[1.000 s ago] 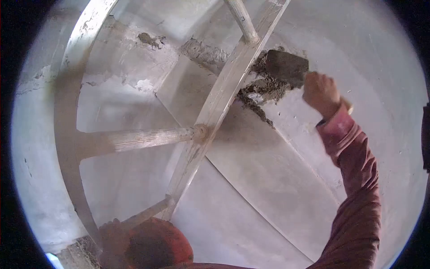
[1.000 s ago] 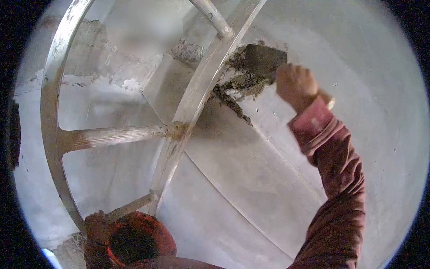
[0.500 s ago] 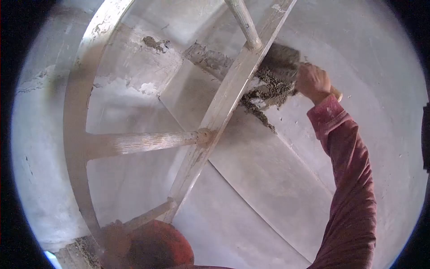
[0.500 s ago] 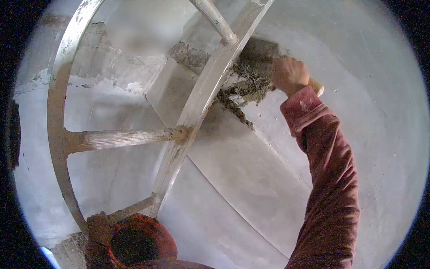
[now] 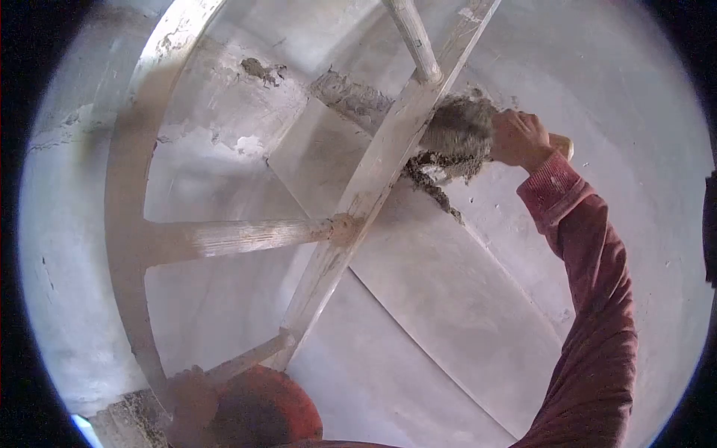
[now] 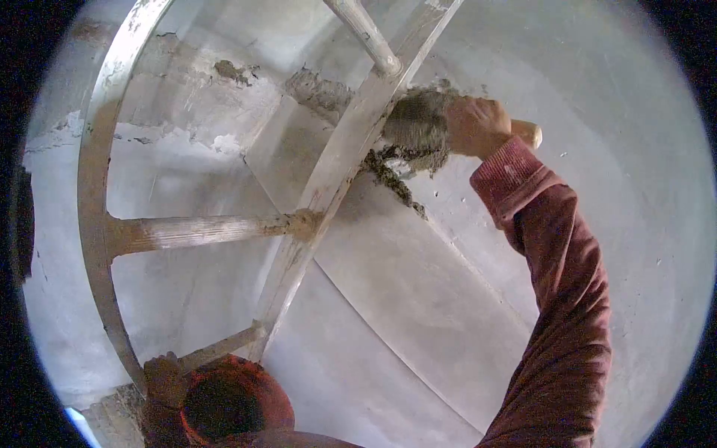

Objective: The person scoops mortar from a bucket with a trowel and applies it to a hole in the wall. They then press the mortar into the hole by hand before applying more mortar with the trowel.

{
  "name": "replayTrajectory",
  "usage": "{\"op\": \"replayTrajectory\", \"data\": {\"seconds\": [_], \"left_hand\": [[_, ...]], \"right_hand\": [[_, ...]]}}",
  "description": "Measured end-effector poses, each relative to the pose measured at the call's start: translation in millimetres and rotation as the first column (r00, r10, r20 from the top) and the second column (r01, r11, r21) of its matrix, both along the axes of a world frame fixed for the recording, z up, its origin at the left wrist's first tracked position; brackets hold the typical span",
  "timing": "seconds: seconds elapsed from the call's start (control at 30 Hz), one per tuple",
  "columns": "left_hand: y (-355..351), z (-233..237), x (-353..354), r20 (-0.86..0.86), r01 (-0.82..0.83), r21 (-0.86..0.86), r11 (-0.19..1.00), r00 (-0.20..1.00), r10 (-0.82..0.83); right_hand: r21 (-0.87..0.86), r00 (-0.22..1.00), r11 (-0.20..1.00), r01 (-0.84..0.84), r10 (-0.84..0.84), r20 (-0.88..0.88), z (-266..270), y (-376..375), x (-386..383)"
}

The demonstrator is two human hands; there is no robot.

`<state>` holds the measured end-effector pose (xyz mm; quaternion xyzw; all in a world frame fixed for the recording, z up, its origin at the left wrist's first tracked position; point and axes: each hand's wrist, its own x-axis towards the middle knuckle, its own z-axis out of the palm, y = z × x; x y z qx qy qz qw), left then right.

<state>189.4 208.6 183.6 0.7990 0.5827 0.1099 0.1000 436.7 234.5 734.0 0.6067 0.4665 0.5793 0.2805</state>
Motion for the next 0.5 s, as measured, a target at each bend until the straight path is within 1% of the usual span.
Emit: {"op": "replayTrajectory", "data": {"seconds": [0.03, 0.07, 0.1, 0.13, 0.17, 0.2, 0.23, 0.27, 0.3, 0.37, 0.4, 0.43, 0.47, 0.5], "left_hand": [[1, 23, -4, 0.002, 0.058, -0.28, 0.958, 0.998, -0.059], [1, 16, -5, 0.0, 0.055, -0.278, 0.959, 0.998, -0.057], [0, 6, -7, 0.009, 0.064, -0.207, 0.976, 0.998, -0.063], [0, -4, -6, 0.021, 0.071, -0.137, 0.988, 0.997, -0.068], [0, -5, -4, 0.022, 0.066, -0.139, 0.988, 0.998, -0.063], [0, -6, -2, 0.002, 0.031, -0.158, 0.987, 1.0, -0.032], [1, -8, 1, -0.019, 0.001, -0.175, 0.985, 1.0, -0.004], [2, -18, 4, -0.02, 0.007, -0.175, 0.985, 1.0, -0.011], [4, -28, 4, -0.028, 0.021, -0.045, 0.999, 0.999, -0.022], [4, -38, 5, -0.037, 0.043, 0.086, 0.995, 0.999, -0.039], [5, -37, 4, 0.073, 0.005, 0.053, 0.999, 0.997, -0.009], [5, -36, 3, 0.179, -0.028, 0.017, 0.999, 0.983, 0.025], [6, -35, 3, 0.177, -0.024, 0.024, 0.999, 0.984, 0.019], [6, -36, 4, 0.192, -0.038, 0.016, 0.999, 0.981, 0.034]], "right_hand": [[0.008, 0.998, 0.999, 0.051, -0.05, -0.038, -3, -4, -6], [0.014, 0.992, 0.995, 0.1, -0.099, -0.079, -5, -6, -9], [0.014, 0.992, 0.995, 0.095, -0.094, -0.081, -1, -8, -6], [0.134, 0.997, 0.991, -0.027, 0.036, -0.067, 9, -12, 0], [0.249, 0.986, 0.957, -0.147, 0.161, -0.038, 18, -15, 6], [0.248, 0.986, 0.958, -0.147, 0.161, -0.039, 27, -18, 9], [0.287, 0.989, 0.951, -0.115, 0.138, -0.06, 37, -22, 11], [0.325, 0.99, 0.942, -0.08, 0.112, -0.082, 44, -26, 11], [0.324, 0.991, 0.943, -0.073, 0.105, -0.082, 49, -33, 10], [0.21, 0.995, 0.978, -0.007, 0.027, -0.095, 54, -43, 7], [0.213, 0.995, 0.977, 0.0, 0.021, -0.096, 54, -43, 10], [0.123, 0.995, 0.99, -0.069, 0.076, -0.059, 54, -43, 15], [0.032, 0.99, 0.99, -0.136, 0.136, -0.027, 53, -42, 17], [0.04, 0.99, 0.99, -0.135, 0.136, -0.027, 52, -37, 17]]}}
